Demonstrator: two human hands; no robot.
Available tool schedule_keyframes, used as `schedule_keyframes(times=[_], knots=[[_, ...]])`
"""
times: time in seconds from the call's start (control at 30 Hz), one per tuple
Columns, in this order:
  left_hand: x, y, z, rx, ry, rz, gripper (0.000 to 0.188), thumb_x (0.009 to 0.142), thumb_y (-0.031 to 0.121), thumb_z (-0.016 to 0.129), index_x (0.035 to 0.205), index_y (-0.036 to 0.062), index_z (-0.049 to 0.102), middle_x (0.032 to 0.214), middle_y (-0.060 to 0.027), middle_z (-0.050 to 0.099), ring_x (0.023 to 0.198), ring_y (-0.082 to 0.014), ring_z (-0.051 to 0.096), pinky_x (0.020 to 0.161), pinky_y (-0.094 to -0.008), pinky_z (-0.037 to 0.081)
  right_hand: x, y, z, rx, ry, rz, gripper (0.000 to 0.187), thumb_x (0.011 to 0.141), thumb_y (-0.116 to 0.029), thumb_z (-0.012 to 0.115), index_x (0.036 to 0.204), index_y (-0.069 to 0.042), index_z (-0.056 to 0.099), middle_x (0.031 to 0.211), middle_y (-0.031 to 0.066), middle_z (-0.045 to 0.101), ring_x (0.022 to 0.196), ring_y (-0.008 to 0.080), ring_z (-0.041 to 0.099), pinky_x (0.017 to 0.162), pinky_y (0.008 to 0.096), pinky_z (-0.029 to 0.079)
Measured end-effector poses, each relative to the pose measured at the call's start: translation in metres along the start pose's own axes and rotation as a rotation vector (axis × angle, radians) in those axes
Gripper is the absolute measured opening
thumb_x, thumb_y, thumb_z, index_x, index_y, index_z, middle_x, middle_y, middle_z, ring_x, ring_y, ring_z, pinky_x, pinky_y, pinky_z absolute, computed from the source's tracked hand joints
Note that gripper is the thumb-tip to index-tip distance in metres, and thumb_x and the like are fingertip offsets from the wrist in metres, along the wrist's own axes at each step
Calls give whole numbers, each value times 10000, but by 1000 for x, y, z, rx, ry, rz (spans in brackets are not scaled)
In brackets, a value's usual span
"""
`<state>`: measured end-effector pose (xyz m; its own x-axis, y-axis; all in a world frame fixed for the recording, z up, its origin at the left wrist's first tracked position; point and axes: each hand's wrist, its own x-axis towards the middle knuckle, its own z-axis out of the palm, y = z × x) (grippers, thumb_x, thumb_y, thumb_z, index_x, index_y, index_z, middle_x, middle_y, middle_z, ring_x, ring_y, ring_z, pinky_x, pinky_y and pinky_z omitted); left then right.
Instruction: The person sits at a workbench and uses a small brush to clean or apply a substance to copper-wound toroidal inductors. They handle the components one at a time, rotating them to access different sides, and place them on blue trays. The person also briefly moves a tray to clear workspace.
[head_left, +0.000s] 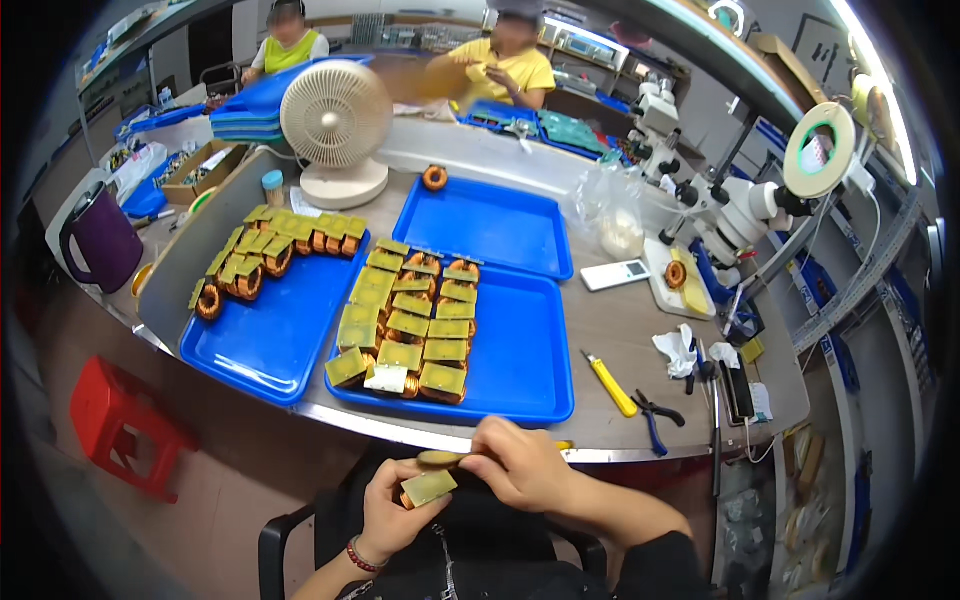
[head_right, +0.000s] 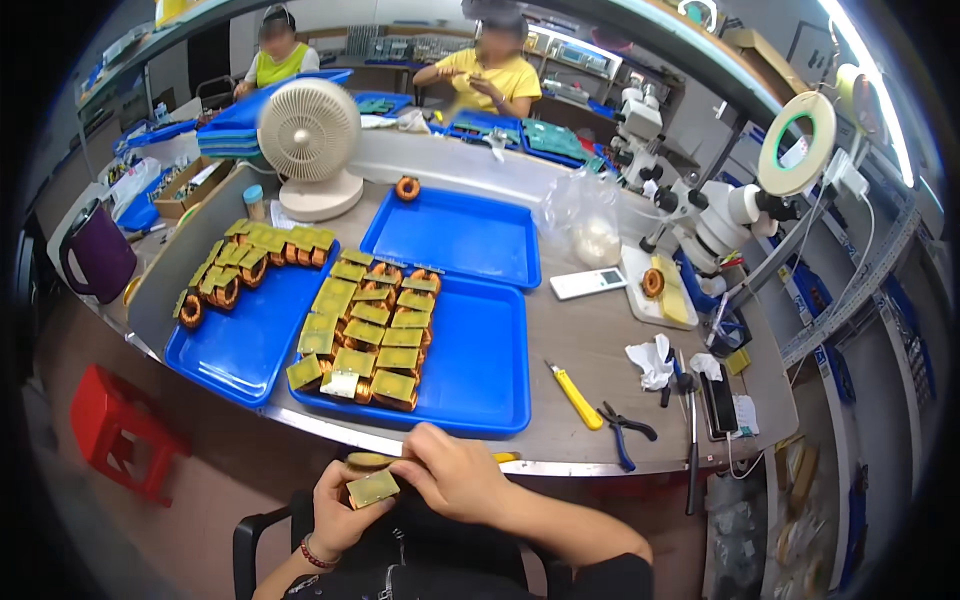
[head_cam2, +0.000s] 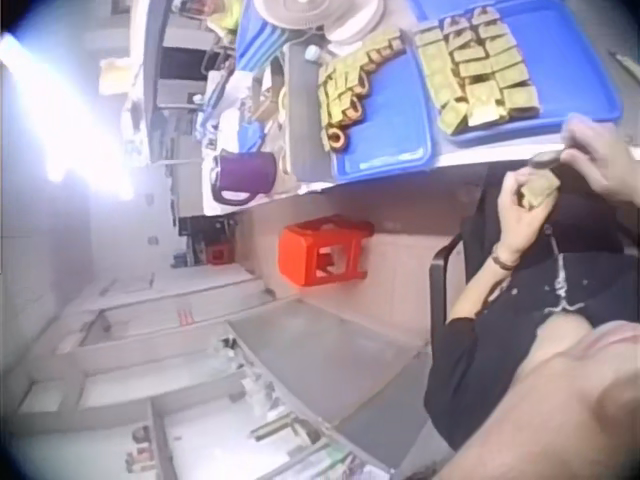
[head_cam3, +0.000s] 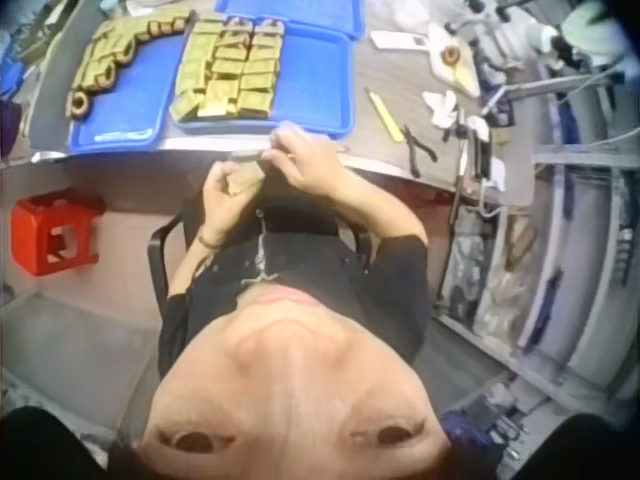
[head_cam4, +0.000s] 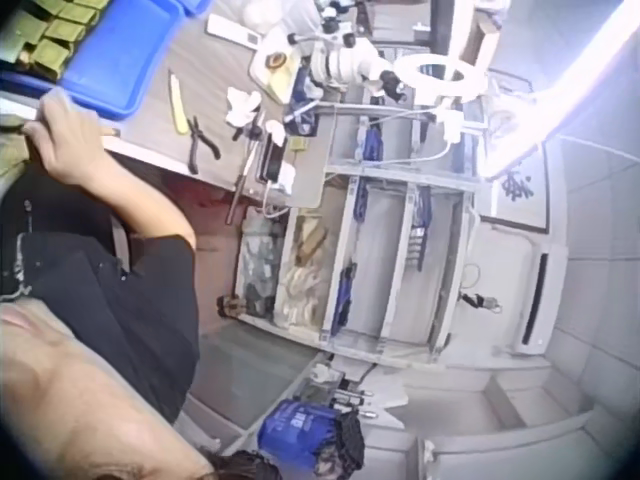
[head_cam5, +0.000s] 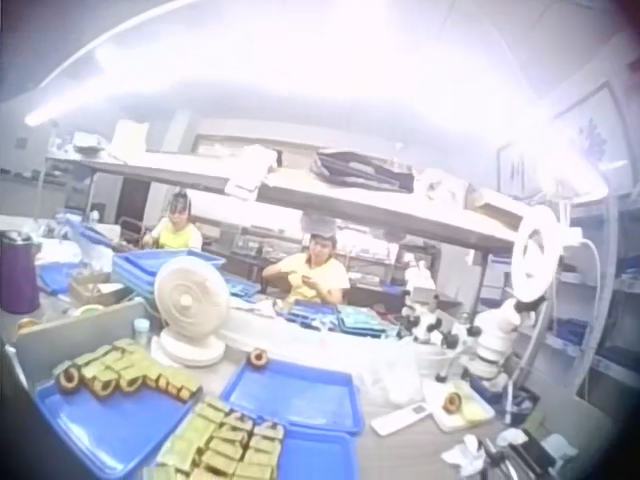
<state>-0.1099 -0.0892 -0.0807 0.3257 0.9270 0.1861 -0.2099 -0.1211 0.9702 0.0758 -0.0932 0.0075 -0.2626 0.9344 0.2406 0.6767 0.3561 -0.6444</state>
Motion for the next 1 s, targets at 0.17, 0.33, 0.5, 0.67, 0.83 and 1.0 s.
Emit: schedule_keyframes(times=[0.17,0.33,0.5,0.67,0.83,1.0], knots=[[3,1,7,332,28,171,397,615,0,769,925,14,520,969,-124,586,874,-175,582,765,-291,471,-36,26,36,-428,251,-119,85,750,-164,583,688,-108,566,781,55,583,524,202,565,417,318,419],[12,9,14,440,-107,412,465,610,-10,766,985,8,492,996,-173,576,900,-239,599,753,-311,494,-53,16,18,-144,453,-194,127,638,-62,717,711,-65,612,782,96,590,506,211,567,448,276,456],[3,14,22,-114,13,-102,326,696,-20,703,911,22,462,956,-130,588,827,-161,617,705,-269,498,-59,44,31,-40,419,159,102,696,-45,690,751,-37,604,807,103,585,552,171,558,473,247,438],[13,11,25,-343,-44,-331,284,748,-45,653,910,31,432,953,-109,564,859,-111,577,739,-248,488,-80,54,58,881,264,140,682,581,-146,836,1144,-23,472,1116,104,442,592,55,385,516,174,320],[11,13,29,-402,-43,-433,269,770,-25,643,937,33,440,948,-100,561,876,-100,559,757,-245,478,-66,50,87,617,264,1,831,524,-92,854,1232,-47,421,1144,99,404,657,55,421,520,178,349],[6,27,33,-524,-38,-416,557,790,-42,606,1235,11,276,1096,-147,487,937,-107,517,772,-235,465,-58,44,82,896,233,7,797,567,45,799,1240,-12,375,1168,114,366,946,148,525,730,232,493]])
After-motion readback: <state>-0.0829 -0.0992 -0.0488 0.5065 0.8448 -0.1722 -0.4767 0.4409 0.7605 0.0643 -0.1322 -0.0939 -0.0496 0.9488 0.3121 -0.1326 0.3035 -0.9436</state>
